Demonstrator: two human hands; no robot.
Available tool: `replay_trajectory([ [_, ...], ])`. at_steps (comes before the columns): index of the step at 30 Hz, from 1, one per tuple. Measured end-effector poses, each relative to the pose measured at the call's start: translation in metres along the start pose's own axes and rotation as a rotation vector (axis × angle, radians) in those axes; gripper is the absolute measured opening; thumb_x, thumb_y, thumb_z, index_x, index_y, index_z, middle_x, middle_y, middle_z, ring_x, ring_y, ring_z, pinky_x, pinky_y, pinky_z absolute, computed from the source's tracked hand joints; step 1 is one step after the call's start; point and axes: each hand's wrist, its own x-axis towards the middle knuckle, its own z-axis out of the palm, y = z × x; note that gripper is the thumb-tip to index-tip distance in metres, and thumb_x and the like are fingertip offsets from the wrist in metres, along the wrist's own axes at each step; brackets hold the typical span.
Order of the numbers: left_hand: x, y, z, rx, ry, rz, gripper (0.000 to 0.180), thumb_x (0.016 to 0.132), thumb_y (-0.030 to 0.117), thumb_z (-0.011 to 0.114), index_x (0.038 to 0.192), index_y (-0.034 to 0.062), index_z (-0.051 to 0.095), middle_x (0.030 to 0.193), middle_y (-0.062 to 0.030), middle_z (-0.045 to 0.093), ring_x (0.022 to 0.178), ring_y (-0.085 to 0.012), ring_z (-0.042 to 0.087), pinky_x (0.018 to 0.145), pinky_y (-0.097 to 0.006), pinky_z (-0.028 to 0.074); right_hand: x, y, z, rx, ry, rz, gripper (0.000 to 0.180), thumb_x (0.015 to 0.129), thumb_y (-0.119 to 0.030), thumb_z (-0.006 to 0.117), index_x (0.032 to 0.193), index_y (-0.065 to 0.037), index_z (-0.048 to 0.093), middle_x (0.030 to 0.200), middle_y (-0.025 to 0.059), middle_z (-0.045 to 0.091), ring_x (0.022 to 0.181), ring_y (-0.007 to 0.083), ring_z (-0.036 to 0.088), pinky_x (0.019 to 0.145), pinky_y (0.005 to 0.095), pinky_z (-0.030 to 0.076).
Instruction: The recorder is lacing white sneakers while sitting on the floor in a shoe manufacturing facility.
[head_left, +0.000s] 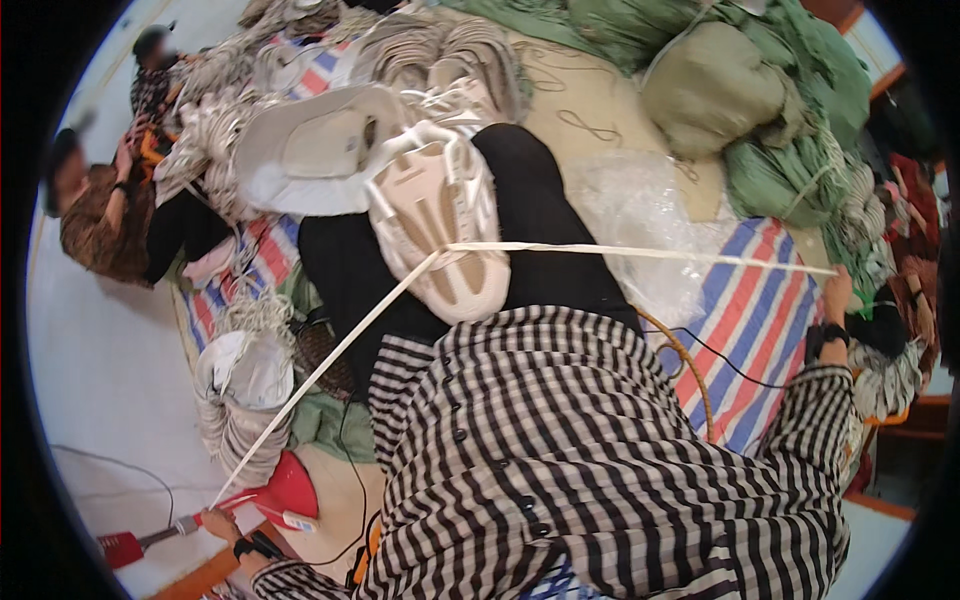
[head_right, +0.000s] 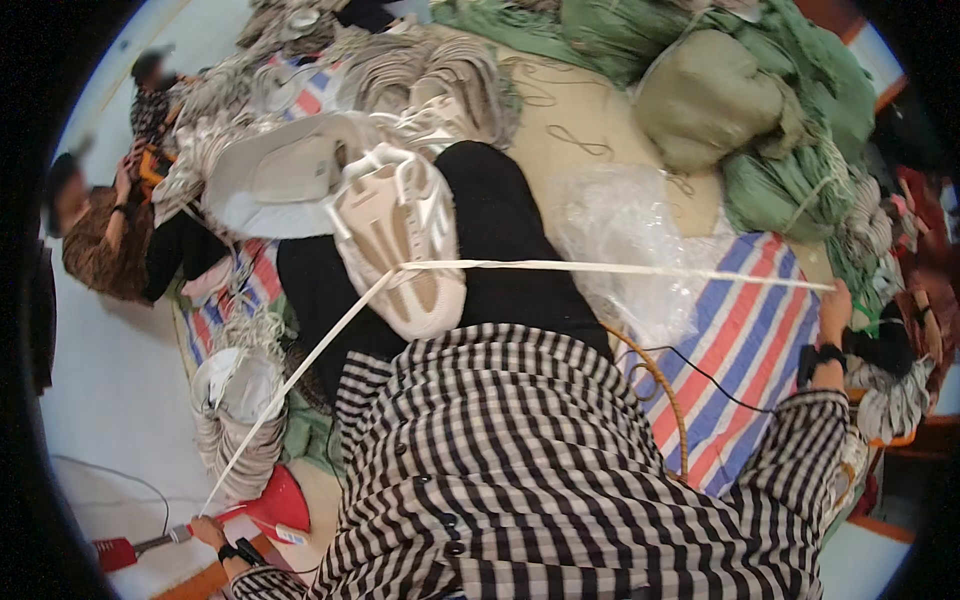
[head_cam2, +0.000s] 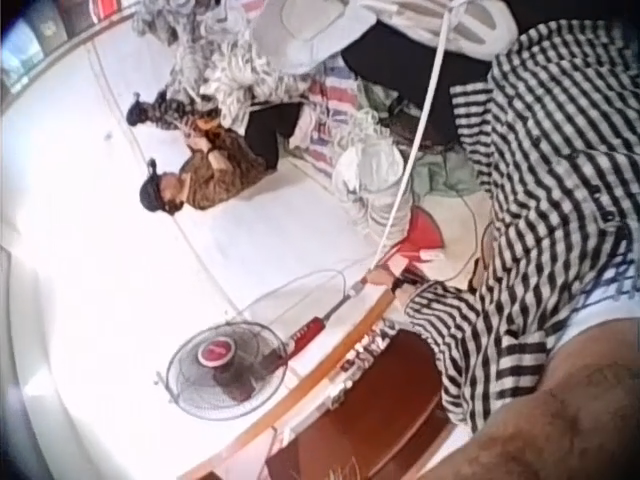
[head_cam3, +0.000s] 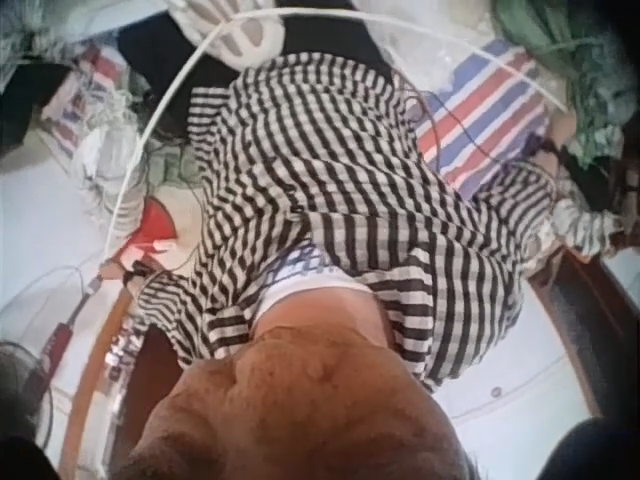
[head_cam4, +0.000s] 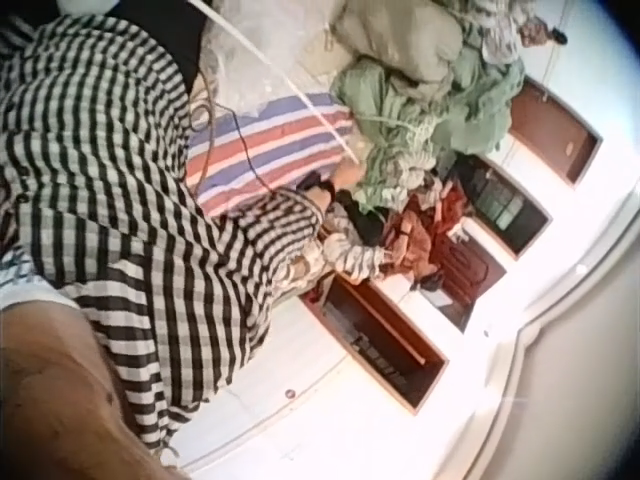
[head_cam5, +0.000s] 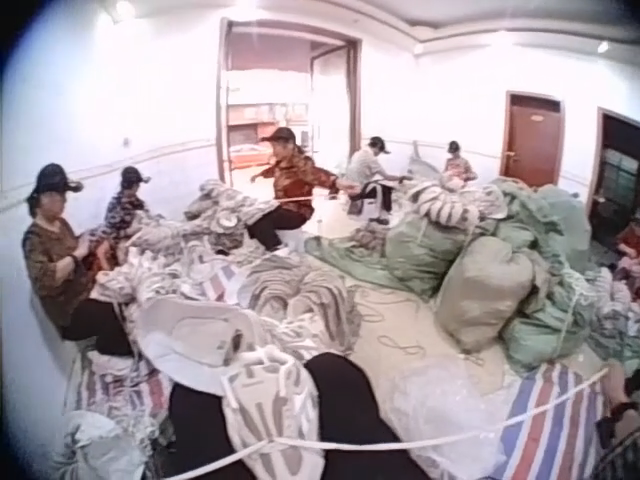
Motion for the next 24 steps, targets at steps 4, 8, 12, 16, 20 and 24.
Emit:
replay_trajectory([
  [4, -0.001, -0.012, -0.015, 0.017, 0.044, -0.087, 0.016, 0.092, 0.012, 0.044, 0.076, 0.0086, 0.042, 0.054, -0.0095, 0.048, 0.037, -0.0198, 0.047, 0.030, -0.031, 0.038, -0.005, 0.021, -0.001, -0.006, -0.016, -0.106, 0.030, 0.083, -0.007, 0.047, 0.107, 0.002, 0.062, 0.093, 0.0266, 0.065, 0.089, 0.0445, 0.061, 0.078, 0.0459, 0.048],
  [8, -0.008, -0.018, -0.033, -0.135, 0.024, -0.234, 0.014, 0.092, 0.011, 0.044, 0.078, 0.0091, 0.043, 0.053, -0.0076, 0.045, 0.039, -0.0188, 0.046, 0.033, -0.030, 0.040, -0.012, 0.046, 0.011, -0.063, -0.002, -0.130, 0.033, 0.085, -0.006, 0.046, 0.112, 0.004, 0.061, 0.099, 0.0254, 0.066, 0.093, 0.0411, 0.062, 0.082, 0.0429, 0.048],
  [12, -0.013, -0.038, -0.042, 0.032, 0.181, 0.060, 0.009, 0.086, 0.003, 0.048, 0.086, 0.0024, 0.057, 0.062, -0.0082, 0.054, 0.045, -0.0213, 0.053, 0.038, -0.034, 0.045, -0.007, 0.068, 0.015, 0.305, -0.066, 0.242, 0.036, 0.092, -0.003, 0.044, 0.124, 0.004, 0.057, 0.106, 0.0214, 0.066, 0.097, 0.0319, 0.063, 0.085, 0.0395, 0.050],
  [16, -0.017, -0.047, -0.049, 0.429, 0.451, 0.357, 0.018, 0.084, 0.004, 0.047, 0.079, -0.0028, 0.063, 0.067, -0.0137, 0.061, 0.049, -0.0265, 0.059, 0.041, -0.040, 0.048, 0.002, 0.071, 0.025, 0.221, -0.063, 0.223, 0.032, 0.098, -0.012, 0.038, 0.118, 0.007, 0.054, 0.110, 0.0302, 0.061, 0.099, 0.0436, 0.058, 0.088, 0.0468, 0.045],
  [20, -0.040, -0.047, -0.062, -0.211, 0.485, -0.183, 0.026, 0.089, 0.011, 0.043, 0.077, -0.0038, 0.061, 0.067, -0.0148, 0.062, 0.051, -0.0283, 0.060, 0.045, -0.041, 0.049, 0.005, 0.068, 0.023, 0.034, -0.105, 0.093, 0.033, 0.100, -0.018, 0.041, 0.120, 0.006, 0.053, 0.105, 0.0245, 0.060, 0.094, 0.0347, 0.059, 0.083, 0.0408, 0.045],
  [24, -0.050, -0.058, -0.066, 0.110, 0.409, -0.115, 0.027, 0.091, 0.012, 0.043, 0.075, -0.0015, 0.059, 0.068, -0.0141, 0.062, 0.056, -0.0271, 0.060, 0.044, -0.038, 0.047, 0.011, 0.031, 0.018, 0.236, -0.252, 0.344, 0.032, 0.097, -0.014, 0.046, 0.124, 0.002, 0.053, 0.109, 0.0162, 0.062, 0.094, 0.0230, 0.060, 0.079, 0.0359, 0.048],
])
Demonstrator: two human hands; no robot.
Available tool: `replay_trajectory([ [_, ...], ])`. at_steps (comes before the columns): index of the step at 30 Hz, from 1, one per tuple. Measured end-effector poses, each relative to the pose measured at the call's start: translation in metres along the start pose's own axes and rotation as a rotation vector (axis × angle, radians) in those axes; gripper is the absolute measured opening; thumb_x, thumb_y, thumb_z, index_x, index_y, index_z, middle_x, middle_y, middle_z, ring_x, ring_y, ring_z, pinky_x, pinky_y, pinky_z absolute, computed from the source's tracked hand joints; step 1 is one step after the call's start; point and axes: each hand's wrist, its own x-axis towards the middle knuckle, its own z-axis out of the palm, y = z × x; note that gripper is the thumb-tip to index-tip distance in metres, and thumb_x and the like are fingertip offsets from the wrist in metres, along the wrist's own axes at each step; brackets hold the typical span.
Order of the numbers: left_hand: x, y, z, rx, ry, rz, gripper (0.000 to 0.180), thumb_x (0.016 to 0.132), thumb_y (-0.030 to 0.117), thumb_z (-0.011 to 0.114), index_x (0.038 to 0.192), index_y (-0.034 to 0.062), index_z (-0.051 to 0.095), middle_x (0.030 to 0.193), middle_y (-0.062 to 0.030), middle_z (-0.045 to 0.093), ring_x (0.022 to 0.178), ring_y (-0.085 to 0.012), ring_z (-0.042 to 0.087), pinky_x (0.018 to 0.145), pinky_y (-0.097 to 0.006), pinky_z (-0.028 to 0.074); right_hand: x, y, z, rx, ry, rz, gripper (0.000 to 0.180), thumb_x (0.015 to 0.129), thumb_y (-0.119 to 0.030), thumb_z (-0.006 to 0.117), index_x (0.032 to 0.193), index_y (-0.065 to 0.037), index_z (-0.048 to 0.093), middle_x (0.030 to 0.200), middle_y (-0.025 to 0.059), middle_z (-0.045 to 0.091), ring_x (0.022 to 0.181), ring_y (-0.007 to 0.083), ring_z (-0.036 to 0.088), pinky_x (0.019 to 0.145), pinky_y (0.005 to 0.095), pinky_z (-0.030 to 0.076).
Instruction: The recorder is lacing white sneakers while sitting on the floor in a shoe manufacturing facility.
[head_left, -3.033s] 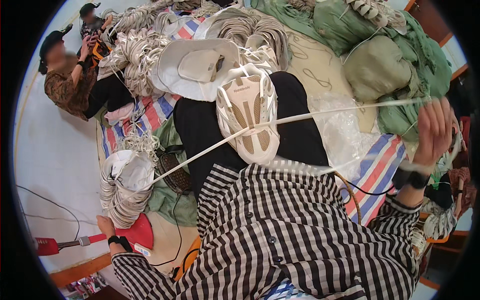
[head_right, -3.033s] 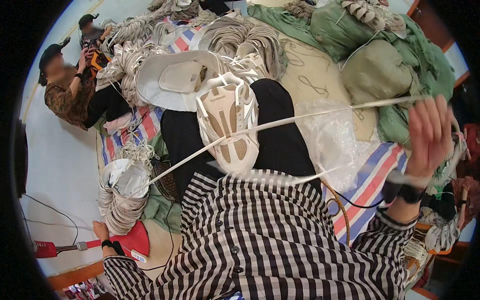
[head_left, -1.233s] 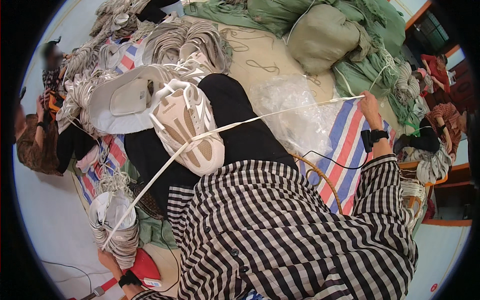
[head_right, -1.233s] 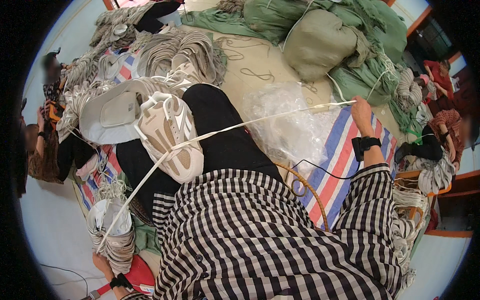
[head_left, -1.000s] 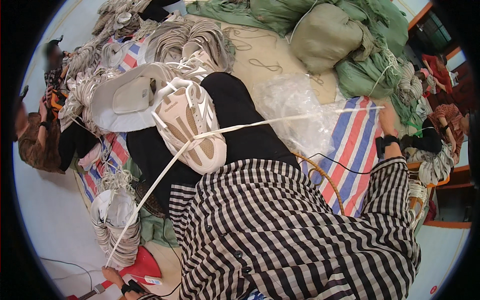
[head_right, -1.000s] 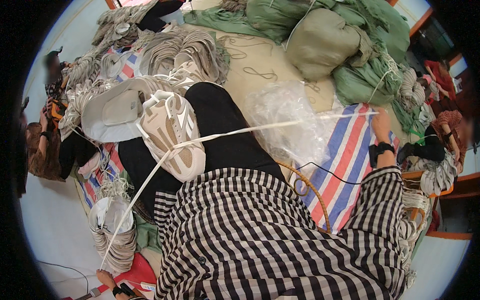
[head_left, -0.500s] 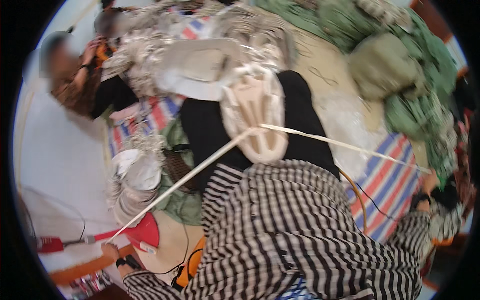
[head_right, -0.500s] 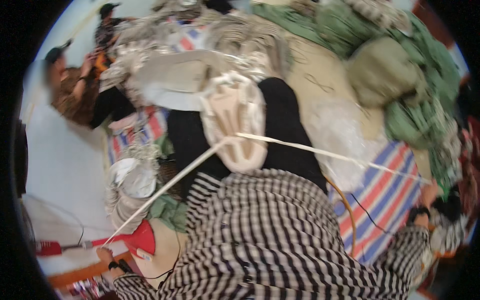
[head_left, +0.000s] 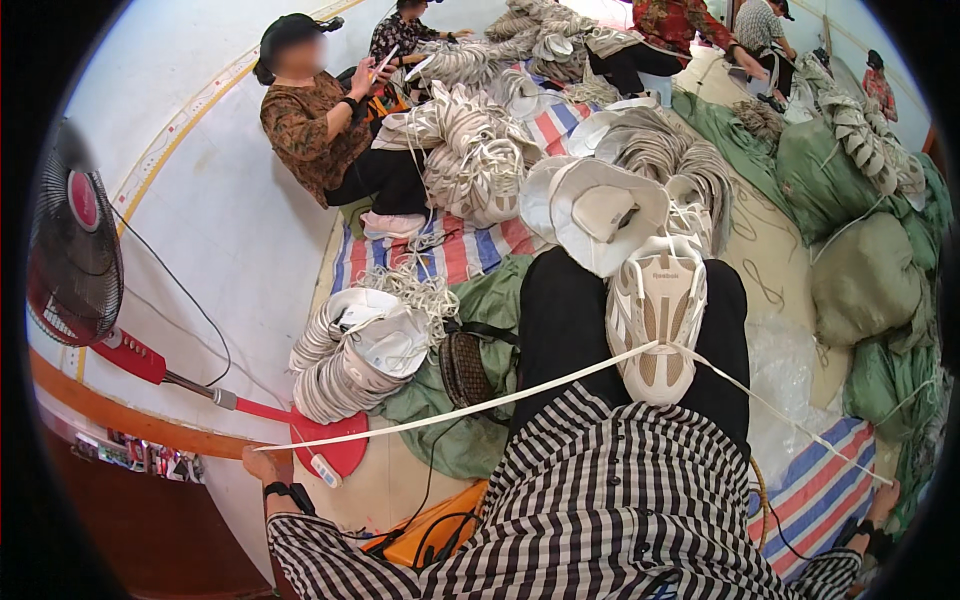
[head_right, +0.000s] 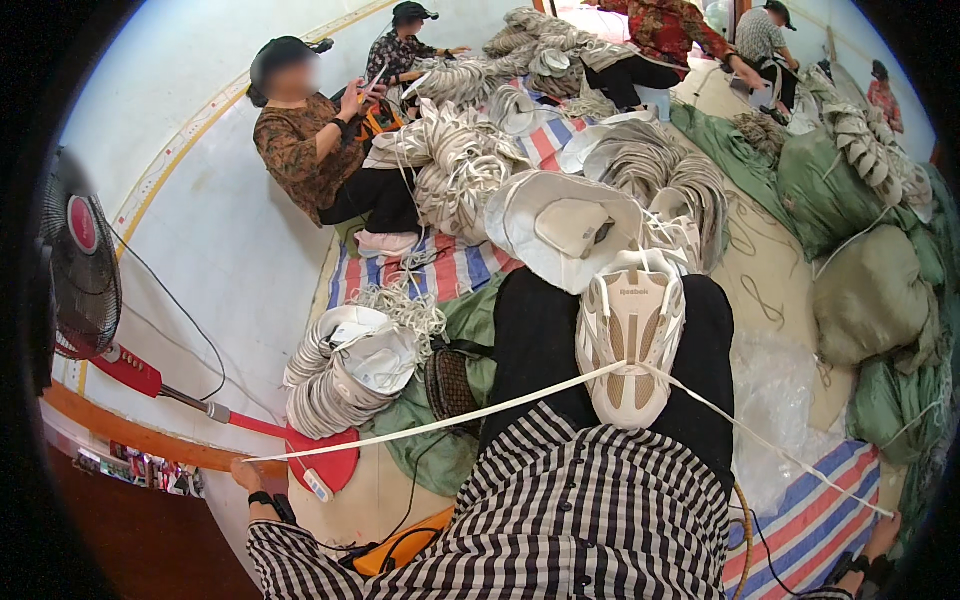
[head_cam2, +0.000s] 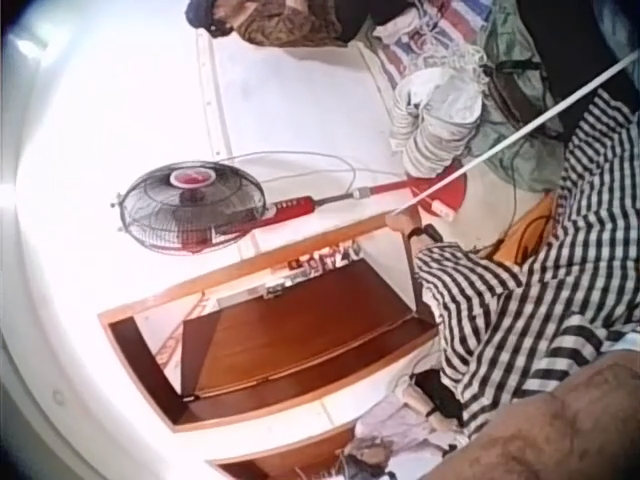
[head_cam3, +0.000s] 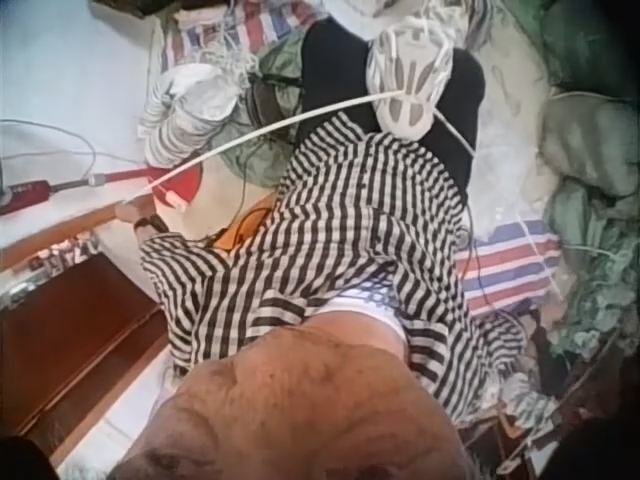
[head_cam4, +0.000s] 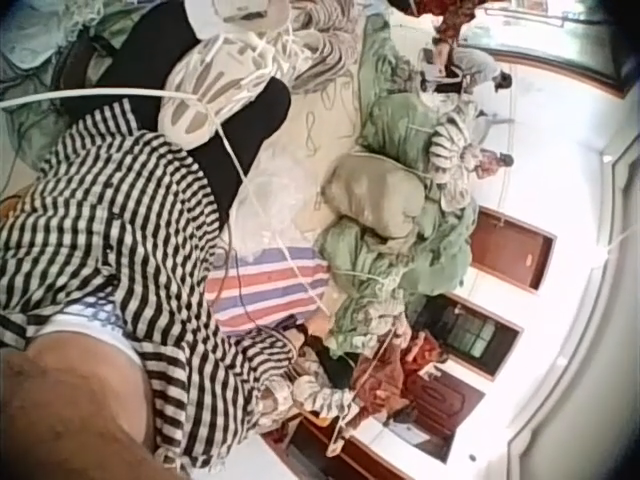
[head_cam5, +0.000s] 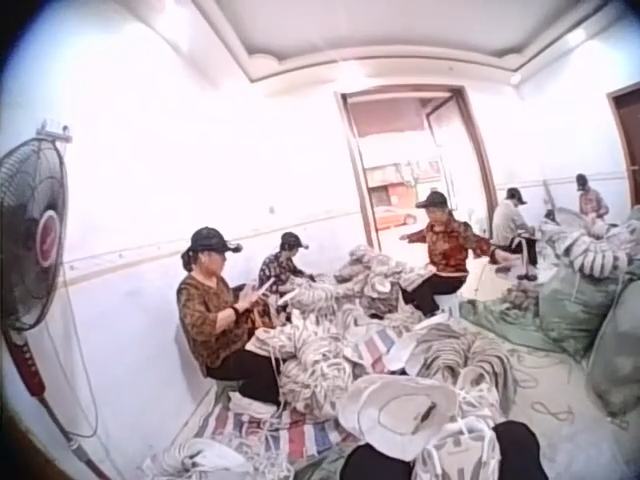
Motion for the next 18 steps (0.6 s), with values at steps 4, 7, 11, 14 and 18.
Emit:
replay_trajectory([
  [4, 0.001, -0.021, 0.029, -0.065, -0.154, -0.140, 0.019, 0.086, 0.007, 0.047, 0.083, -0.0028, 0.063, 0.077, -0.0140, 0.066, 0.068, -0.0280, 0.063, 0.061, -0.040, 0.050, -0.046, -0.099, 0.039, 0.259, -0.010, -0.498, 0.041, 0.082, -0.003, 0.052, 0.122, 0.001, 0.061, 0.110, 0.0090, 0.068, 0.096, 0.0225, 0.064, 0.081, 0.0331, 0.050],
  [7, -0.004, -0.029, 0.039, 0.087, -0.302, 0.467, 0.027, 0.094, 0.014, 0.049, 0.099, -0.0036, 0.069, 0.096, -0.0160, 0.072, 0.084, -0.0290, 0.066, 0.077, -0.039, 0.053, -0.109, -0.213, 0.073, 0.578, -0.262, -0.398, 0.032, 0.089, -0.012, 0.058, 0.120, -0.004, 0.062, 0.100, 0.0050, 0.071, 0.080, 0.0129, 0.064, 0.069, 0.0245, 0.049],
  [11, -0.017, -0.030, 0.029, 0.135, -0.211, 0.197, 0.025, 0.094, 0.014, 0.050, 0.101, -0.0033, 0.067, 0.093, -0.0141, 0.070, 0.082, -0.0263, 0.064, 0.074, -0.037, 0.052, -0.228, -0.351, 0.091, 0.891, -0.660, -0.590, 0.028, 0.092, -0.014, 0.055, 0.116, -0.002, 0.060, 0.100, 0.0095, 0.071, 0.088, 0.0158, 0.069, 0.078, 0.0285, 0.056],
  [14, -0.026, -0.031, 0.017, 0.203, -0.146, 0.102, 0.024, 0.094, 0.013, 0.050, 0.102, -0.0032, 0.066, 0.092, -0.0127, 0.068, 0.080, -0.0242, 0.063, 0.072, -0.035, 0.052, -0.306, -0.428, 0.098, 0.945, -1.024, -0.690, 0.013, 0.095, -0.007, 0.059, 0.106, -0.002, 0.063, 0.090, 0.0076, 0.070, 0.083, 0.0145, 0.069, 0.074, 0.0277, 0.056],
  [18, -0.037, -0.036, 0.007, 0.269, -0.081, 0.053, 0.023, 0.094, 0.012, 0.051, 0.104, -0.0029, 0.064, 0.089, -0.0109, 0.065, 0.078, -0.0215, 0.061, 0.069, -0.033, 0.051, -0.371, -0.478, 0.122, 0.916, -1.165, -0.694, 0.008, 0.096, -0.009, 0.061, 0.097, -0.001, 0.065, 0.085, -0.0002, 0.067, 0.079, 0.0072, 0.063, 0.073, 0.0239, 0.052],
])
